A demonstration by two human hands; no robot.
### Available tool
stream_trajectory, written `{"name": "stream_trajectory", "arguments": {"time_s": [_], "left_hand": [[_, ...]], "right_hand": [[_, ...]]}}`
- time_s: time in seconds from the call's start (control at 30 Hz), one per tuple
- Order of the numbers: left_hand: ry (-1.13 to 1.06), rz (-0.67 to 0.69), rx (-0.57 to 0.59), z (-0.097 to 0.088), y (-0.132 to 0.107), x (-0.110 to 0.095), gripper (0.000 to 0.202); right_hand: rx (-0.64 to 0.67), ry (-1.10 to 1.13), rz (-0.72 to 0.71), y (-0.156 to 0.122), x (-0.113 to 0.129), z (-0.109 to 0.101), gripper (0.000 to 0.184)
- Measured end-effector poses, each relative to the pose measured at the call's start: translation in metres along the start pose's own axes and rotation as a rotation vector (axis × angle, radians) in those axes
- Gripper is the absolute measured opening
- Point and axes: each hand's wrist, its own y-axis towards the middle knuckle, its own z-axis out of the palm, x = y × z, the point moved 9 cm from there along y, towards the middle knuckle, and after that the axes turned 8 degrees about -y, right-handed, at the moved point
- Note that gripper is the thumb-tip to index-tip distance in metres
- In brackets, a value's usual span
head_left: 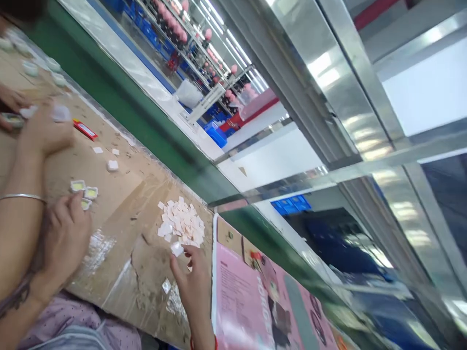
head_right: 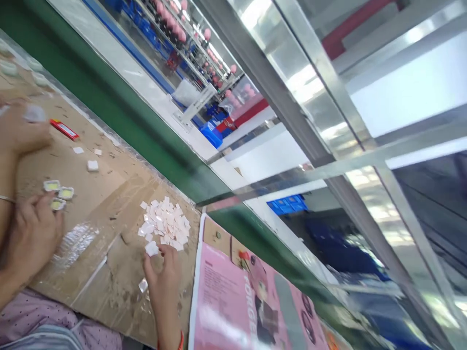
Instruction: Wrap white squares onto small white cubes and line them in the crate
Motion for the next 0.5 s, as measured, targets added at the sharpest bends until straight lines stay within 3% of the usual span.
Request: {"name": "stream_trajectory", "arguments": {"time_s": [0.13, 0.2, 0.27, 0.4, 0.5], "left_hand": [[0.072, 0.054, 0.031, 0.011, -0.013, -0.008, 0.052], [0.023, 0.196, -0.006, 0.019, -0.034, -0.029, 0.045], [-0.103, 0.372, 0.075, 0.037, -0.063, -0.058, 0.042], [-0.24, 0.648, 0.308, 0.072, -0.119, -0.109, 0.04], [-0.199, 0.704, 0.405, 0.087, -0.137, -0.118, 0.04]], "right_hand": [[-0.119, -0.18, 0.185, -0.052, -0.09, -0.042, 0.036], [-0.146, -0.231, 0.234, -0.071, -0.12, -0.047, 0.04], [-0.151, -0.259, 0.244, -0.081, -0.136, -0.046, 0.042], [-0.199, -0.313, 0.182, -0.078, -0.127, -0.045, 0.044], [-0.187, -0.354, 0.061, -0.063, -0.09, -0.033, 0.036]]}}
